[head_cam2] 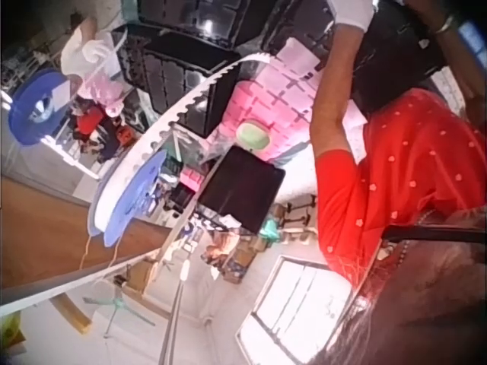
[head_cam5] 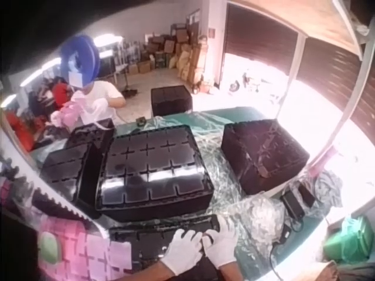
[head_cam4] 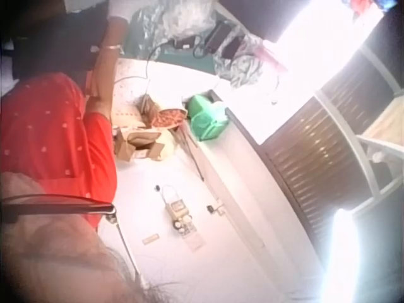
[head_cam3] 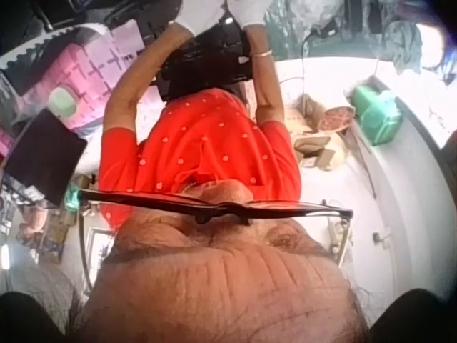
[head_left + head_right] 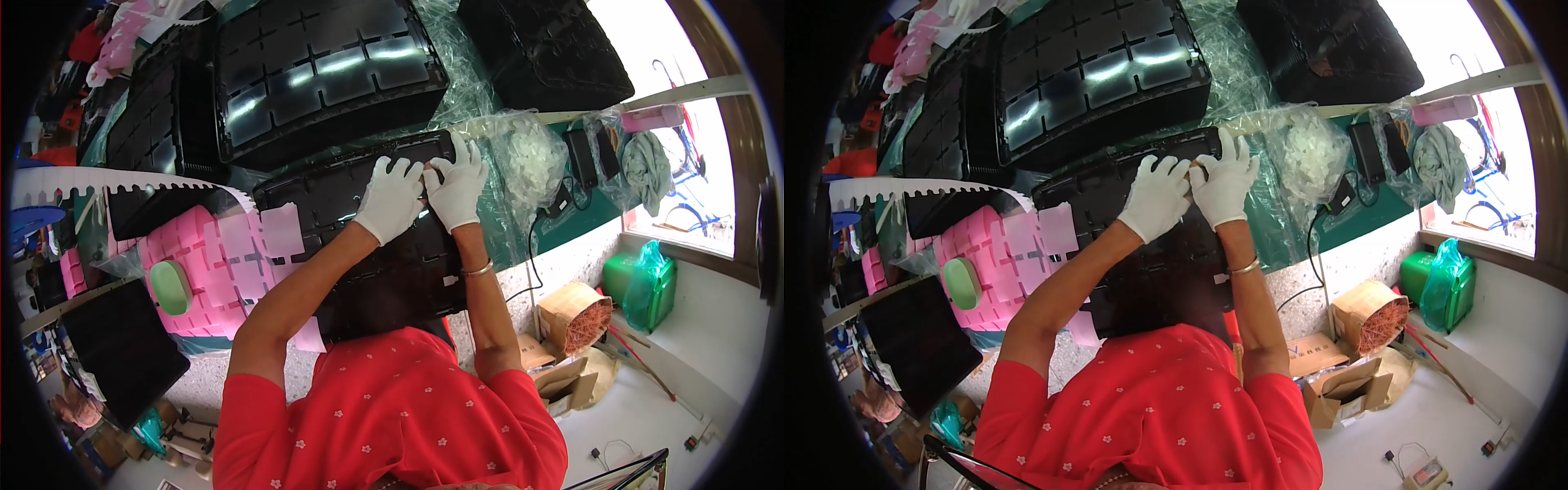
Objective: The person assembles black plastic trays by inserting pink foam liners into slots and securing them by hand.
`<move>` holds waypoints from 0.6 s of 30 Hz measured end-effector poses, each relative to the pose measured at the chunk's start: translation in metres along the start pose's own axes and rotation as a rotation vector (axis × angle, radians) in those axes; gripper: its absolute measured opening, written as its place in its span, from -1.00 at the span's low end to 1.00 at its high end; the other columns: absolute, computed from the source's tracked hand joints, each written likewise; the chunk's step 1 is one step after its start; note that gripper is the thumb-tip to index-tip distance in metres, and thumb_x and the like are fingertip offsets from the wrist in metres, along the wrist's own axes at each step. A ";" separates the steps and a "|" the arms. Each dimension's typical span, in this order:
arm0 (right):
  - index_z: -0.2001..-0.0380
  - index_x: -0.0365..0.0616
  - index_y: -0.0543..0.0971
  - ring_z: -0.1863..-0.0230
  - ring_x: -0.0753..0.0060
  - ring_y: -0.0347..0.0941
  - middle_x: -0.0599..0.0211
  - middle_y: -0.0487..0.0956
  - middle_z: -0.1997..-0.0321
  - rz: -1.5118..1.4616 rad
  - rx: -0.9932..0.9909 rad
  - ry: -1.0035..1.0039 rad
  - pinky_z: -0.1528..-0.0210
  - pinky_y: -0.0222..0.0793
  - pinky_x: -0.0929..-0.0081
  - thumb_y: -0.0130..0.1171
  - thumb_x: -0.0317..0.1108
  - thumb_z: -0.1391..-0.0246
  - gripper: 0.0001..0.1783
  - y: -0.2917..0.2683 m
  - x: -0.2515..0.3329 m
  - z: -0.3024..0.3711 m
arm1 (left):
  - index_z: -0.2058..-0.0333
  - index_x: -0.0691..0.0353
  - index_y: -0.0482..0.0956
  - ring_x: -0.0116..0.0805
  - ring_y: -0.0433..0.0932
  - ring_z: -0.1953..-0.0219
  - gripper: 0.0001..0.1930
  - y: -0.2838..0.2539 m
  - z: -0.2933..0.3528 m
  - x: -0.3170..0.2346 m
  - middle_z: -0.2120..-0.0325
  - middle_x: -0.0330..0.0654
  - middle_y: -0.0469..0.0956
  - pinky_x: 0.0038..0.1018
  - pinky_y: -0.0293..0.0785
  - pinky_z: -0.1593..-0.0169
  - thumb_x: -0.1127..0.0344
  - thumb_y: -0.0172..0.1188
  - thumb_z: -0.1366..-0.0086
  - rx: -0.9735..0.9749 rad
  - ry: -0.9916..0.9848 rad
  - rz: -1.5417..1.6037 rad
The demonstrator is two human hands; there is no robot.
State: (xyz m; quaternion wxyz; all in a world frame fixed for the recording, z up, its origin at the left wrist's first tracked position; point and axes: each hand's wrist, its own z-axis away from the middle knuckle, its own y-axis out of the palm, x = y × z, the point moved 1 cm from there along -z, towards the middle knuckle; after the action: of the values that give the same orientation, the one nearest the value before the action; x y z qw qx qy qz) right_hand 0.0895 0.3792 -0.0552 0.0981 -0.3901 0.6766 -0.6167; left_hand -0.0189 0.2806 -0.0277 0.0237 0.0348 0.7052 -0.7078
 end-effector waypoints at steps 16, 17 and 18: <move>0.50 -0.06 0.57 -0.17 -0.04 0.29 0.26 0.49 0.00 -0.470 -0.175 -0.277 -0.23 0.16 0.02 0.27 -0.52 0.21 -0.86 -0.015 -0.011 0.006 | 0.10 0.19 0.57 -0.08 0.25 -0.23 -0.60 0.014 0.033 0.013 -0.08 -0.21 0.39 -0.12 0.19 -0.25 0.09 0.26 -0.14 -0.219 -0.061 0.292; 0.53 -0.09 0.58 -0.13 0.01 0.33 0.22 0.51 0.03 -0.561 -0.310 -0.127 -0.20 0.20 0.09 0.27 -0.49 0.17 -0.93 -0.020 -0.028 0.002 | 0.10 0.20 0.57 -0.08 0.26 -0.23 -0.60 0.012 0.034 0.013 -0.08 -0.20 0.39 -0.11 0.19 -0.25 0.10 0.26 -0.14 -0.227 -0.054 0.283; 0.53 -0.11 0.62 -0.08 0.06 0.36 0.18 0.54 0.07 -0.488 -0.278 0.028 -0.15 0.23 0.15 0.26 -0.46 0.13 -0.98 -0.042 -0.045 -0.004 | 0.10 0.21 0.57 -0.08 0.26 -0.23 -0.60 0.010 0.038 0.012 -0.08 -0.20 0.39 -0.11 0.19 -0.25 0.10 0.26 -0.14 -0.229 -0.053 0.273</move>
State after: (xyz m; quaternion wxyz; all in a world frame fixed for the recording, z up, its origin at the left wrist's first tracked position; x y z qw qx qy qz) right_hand 0.1345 0.4138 -0.0312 -0.1172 -0.5427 0.6420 -0.5288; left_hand -0.0303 0.2424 -0.0383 0.1420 0.1088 0.7691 -0.6135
